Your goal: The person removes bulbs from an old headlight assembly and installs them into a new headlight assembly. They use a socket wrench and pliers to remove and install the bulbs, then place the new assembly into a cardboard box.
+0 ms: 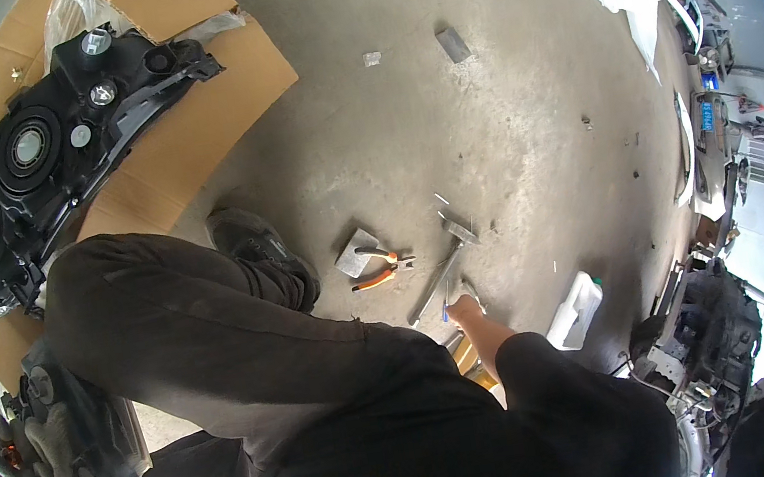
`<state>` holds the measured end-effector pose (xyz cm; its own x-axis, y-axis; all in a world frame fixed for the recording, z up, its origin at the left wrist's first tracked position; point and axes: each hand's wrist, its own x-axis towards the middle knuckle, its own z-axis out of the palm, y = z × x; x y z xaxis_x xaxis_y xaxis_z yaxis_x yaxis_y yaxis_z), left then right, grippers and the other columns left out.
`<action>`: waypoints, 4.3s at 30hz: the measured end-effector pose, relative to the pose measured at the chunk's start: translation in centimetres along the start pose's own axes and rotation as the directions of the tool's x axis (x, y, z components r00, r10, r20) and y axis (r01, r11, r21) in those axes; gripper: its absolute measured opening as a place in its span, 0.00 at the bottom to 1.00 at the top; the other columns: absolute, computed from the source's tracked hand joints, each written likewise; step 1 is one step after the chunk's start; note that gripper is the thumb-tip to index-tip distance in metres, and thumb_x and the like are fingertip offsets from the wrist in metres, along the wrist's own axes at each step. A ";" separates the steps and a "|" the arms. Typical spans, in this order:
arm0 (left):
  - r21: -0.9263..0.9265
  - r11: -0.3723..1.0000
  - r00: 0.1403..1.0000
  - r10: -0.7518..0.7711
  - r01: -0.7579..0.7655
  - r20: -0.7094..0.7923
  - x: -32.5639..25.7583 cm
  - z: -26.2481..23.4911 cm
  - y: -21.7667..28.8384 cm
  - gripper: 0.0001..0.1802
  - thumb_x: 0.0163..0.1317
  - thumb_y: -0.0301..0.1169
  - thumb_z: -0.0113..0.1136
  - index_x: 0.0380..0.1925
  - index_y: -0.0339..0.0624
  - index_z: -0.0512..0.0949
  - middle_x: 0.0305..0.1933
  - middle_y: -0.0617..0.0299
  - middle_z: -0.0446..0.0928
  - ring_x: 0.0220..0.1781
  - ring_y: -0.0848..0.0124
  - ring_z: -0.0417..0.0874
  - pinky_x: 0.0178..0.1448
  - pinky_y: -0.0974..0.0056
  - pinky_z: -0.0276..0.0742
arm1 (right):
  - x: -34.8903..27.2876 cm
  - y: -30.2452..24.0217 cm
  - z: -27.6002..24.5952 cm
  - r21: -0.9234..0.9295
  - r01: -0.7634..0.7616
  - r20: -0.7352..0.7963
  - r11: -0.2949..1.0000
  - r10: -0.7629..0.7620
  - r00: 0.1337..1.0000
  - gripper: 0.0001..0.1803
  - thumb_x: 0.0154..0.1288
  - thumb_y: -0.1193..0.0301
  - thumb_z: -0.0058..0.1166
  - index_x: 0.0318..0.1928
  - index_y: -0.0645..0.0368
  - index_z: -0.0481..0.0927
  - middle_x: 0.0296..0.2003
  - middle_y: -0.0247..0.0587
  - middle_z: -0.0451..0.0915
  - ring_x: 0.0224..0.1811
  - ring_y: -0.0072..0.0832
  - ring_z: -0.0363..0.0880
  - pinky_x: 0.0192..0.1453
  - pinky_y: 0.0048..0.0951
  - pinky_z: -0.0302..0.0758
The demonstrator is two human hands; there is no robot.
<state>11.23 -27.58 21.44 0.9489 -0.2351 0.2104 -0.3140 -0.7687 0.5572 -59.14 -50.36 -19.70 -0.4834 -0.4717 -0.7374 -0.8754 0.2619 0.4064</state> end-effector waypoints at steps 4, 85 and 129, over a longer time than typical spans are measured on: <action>-0.039 0.972 0.971 0.232 -0.230 0.063 0.0 -1.5 -2.2 0.38 0.61 0.35 0.68 0.68 0.34 0.64 0.63 0.48 0.76 0.61 0.60 0.78 0.69 0.55 0.69 | -1.5 -0.5 0.2 -0.081 0.039 -0.076 0.996 -0.045 0.996 0.20 0.62 0.58 0.59 0.50 0.57 0.84 0.53 0.51 0.83 0.59 0.44 0.81 0.55 0.44 0.80; -0.140 0.990 0.803 0.078 0.007 0.590 10.6 13.1 14.3 0.29 0.67 0.36 0.58 0.63 0.28 0.73 0.66 0.42 0.74 0.67 0.57 0.77 0.70 0.60 0.69 | -42.6 -42.7 -36.3 -0.697 0.581 -0.233 -0.421 -0.632 -0.739 0.05 0.53 0.73 0.59 0.28 0.59 0.76 0.23 0.38 0.73 0.26 0.35 0.79 0.30 0.37 0.74; -0.096 0.985 0.815 0.174 -0.145 0.553 10.4 12.6 13.8 0.30 0.64 0.46 0.57 0.61 0.37 0.76 0.71 0.42 0.68 0.63 0.46 0.78 0.67 0.55 0.72 | -41.1 -44.9 -42.0 -0.403 0.909 -0.231 -0.109 -0.949 -0.216 0.12 0.70 0.69 0.49 0.46 0.61 0.80 0.40 0.56 0.84 0.45 0.53 0.83 0.51 0.49 0.77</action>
<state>17.18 -48.12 21.24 0.7355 -0.6543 -0.1760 -0.4498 -0.6658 0.5953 -0.09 -78.12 15.02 0.9346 -0.3410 -0.1011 -0.3443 -0.7963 -0.4973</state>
